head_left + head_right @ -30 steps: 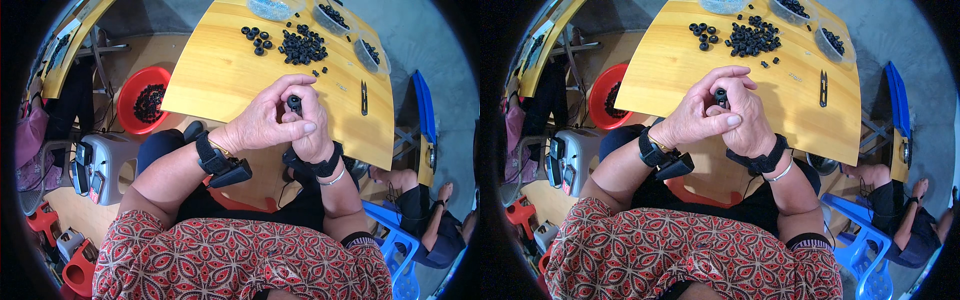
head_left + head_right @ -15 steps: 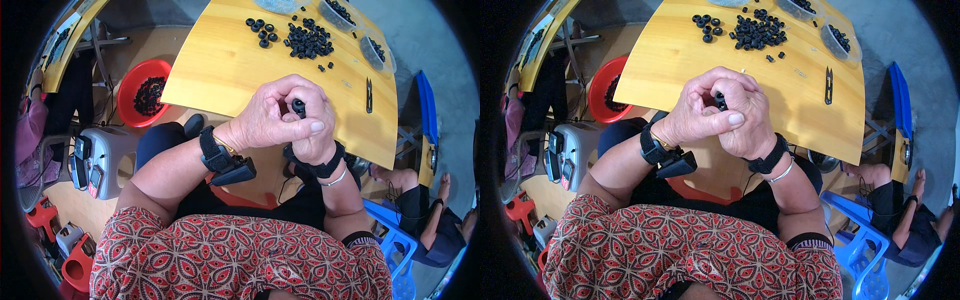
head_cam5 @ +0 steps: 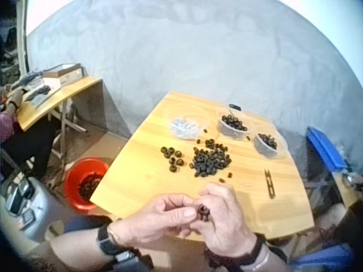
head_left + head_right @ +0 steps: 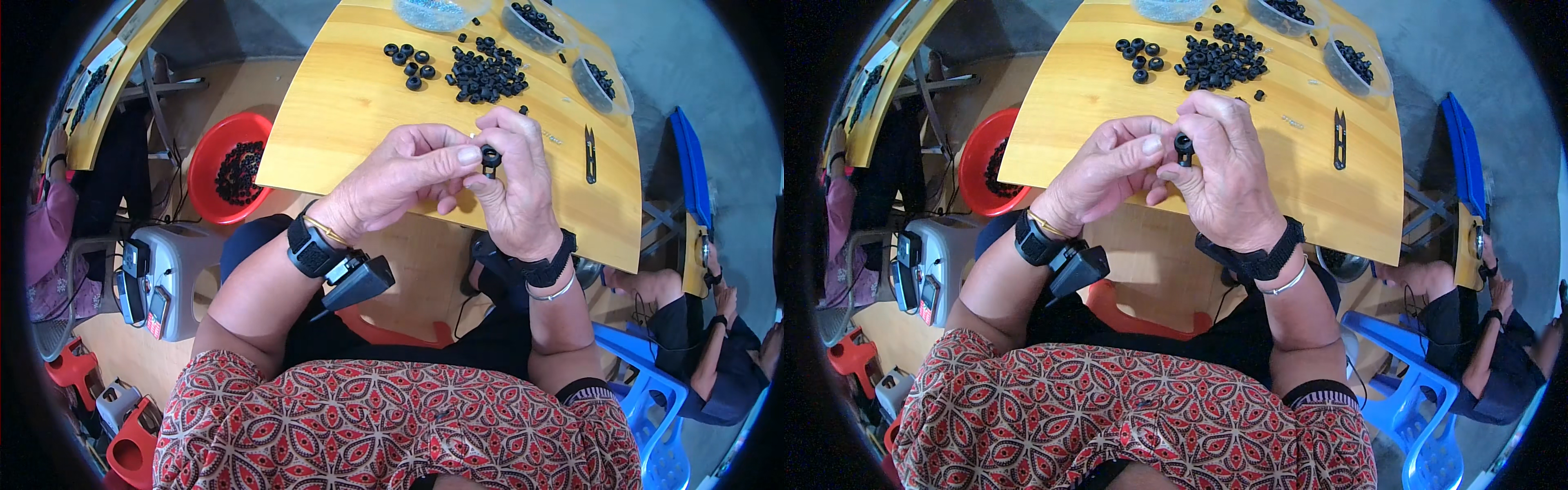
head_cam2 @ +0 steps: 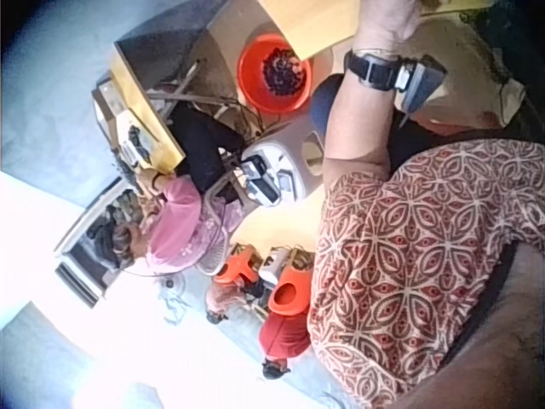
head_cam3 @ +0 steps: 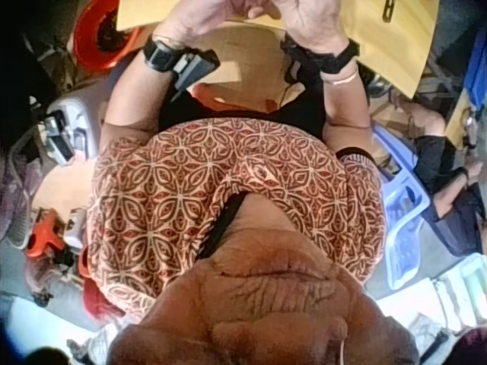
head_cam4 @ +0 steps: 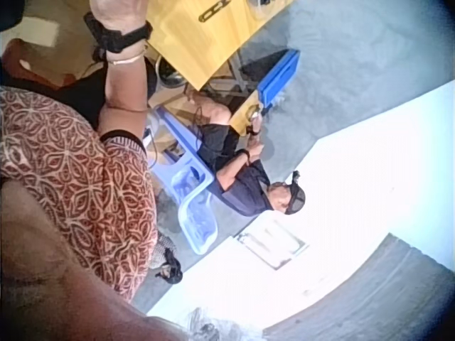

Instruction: Assembling small black plastic components by pressing pieces together at a workshop table.

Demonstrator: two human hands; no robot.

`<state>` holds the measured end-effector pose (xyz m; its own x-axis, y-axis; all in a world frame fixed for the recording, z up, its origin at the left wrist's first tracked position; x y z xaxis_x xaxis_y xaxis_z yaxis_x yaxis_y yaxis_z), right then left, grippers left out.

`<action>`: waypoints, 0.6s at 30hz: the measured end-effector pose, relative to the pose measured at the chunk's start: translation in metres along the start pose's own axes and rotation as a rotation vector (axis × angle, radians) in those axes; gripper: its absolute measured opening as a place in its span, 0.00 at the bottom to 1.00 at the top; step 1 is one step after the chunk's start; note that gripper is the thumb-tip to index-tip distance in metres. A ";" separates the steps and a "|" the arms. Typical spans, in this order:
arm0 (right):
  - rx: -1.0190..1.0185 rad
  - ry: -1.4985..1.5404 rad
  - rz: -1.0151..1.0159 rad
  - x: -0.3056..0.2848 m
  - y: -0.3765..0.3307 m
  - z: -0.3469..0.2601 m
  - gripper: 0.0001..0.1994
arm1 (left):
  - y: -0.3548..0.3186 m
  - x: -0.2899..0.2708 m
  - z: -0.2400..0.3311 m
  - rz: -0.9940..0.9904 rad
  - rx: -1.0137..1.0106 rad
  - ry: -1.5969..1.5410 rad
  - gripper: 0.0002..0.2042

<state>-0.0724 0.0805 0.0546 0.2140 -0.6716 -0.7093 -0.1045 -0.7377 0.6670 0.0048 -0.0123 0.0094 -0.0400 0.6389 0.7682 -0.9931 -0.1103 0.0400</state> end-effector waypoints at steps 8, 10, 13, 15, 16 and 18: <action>0.050 0.158 -0.080 0.007 -0.003 -0.004 0.17 | -0.001 0.002 -0.012 0.006 -0.168 -0.314 0.07; 0.072 0.182 -0.094 0.009 -0.004 -0.003 0.17 | -0.002 0.002 -0.013 0.012 -0.141 -0.301 0.07; 0.083 0.214 -0.126 0.014 -0.005 -0.001 0.16 | -0.002 -0.001 -0.015 0.020 -0.121 -0.281 0.07; 0.075 0.259 -0.150 0.015 -0.006 0.000 0.16 | -0.002 -0.001 -0.016 0.044 -0.112 -0.276 0.07; 0.080 0.276 -0.153 0.016 -0.006 0.001 0.16 | -0.002 0.001 -0.016 0.066 -0.105 -0.276 0.07; 0.089 0.312 -0.159 0.016 -0.006 0.002 0.16 | -0.002 0.001 -0.017 0.084 -0.097 -0.278 0.07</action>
<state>-0.0702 0.0743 0.0390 0.5187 -0.5051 -0.6898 -0.1271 -0.8434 0.5221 0.0048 0.0014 -0.0005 -0.1038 0.3967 0.9120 -0.9940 -0.0725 -0.0816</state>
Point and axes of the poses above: each hand's wrist, its own y-axis towards the middle knuckle, its own x-axis out of the palm, z = x × y, the point moved 4 cm from there along y, towards the middle knuckle, and after that the axes turned 11 degrees about -y, right-handed, at the moved point
